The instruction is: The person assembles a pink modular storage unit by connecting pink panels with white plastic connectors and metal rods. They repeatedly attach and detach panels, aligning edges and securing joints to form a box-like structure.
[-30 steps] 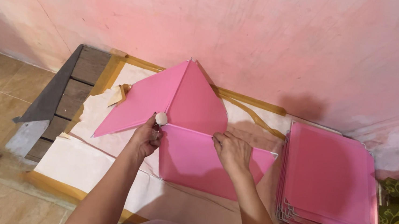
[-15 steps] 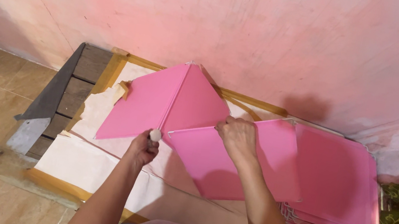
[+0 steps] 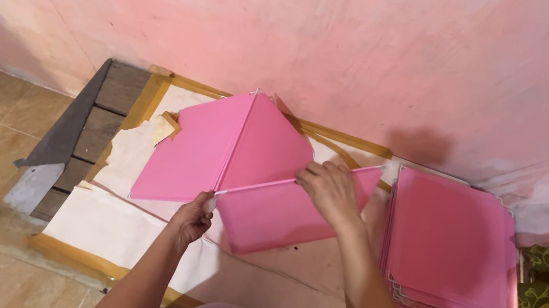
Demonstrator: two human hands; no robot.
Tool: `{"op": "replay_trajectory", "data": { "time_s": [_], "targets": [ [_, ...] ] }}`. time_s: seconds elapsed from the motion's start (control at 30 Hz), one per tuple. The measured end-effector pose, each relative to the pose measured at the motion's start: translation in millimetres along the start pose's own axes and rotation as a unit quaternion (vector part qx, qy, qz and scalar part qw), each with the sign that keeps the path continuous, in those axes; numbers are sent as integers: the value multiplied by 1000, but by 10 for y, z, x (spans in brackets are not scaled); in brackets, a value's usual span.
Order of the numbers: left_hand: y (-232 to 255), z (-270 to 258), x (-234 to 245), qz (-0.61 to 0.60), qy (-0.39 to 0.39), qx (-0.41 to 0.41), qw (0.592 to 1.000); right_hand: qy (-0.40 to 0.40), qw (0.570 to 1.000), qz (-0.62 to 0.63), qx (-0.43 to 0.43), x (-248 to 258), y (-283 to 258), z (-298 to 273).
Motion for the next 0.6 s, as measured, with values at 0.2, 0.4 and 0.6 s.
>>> {"op": "replay_trajectory", "data": {
  "time_s": [0.2, 0.4, 0.6],
  "targets": [
    [-136, 45, -1, -39, -10, -44, 998, -31, 999, -33, -11, -276, -50, -45],
    [-97, -243, 98, 30, 52, -41, 997, -29, 998, -59, -1, -253, -20, 37],
    [-83, -339, -43, 8, 39, -19, 999, 2, 1000, -26, 11, -377, -64, 123]
  ]
}}
Point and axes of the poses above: each hand's wrist, its own z-axis towards the middle knuckle, its own x-axis out of the back of the hand, y = z × x, the point moved 6 cm from there along z, towards the middle knuckle, and after that the axes turned 5 degrees about -x, right-handed, at the moved point
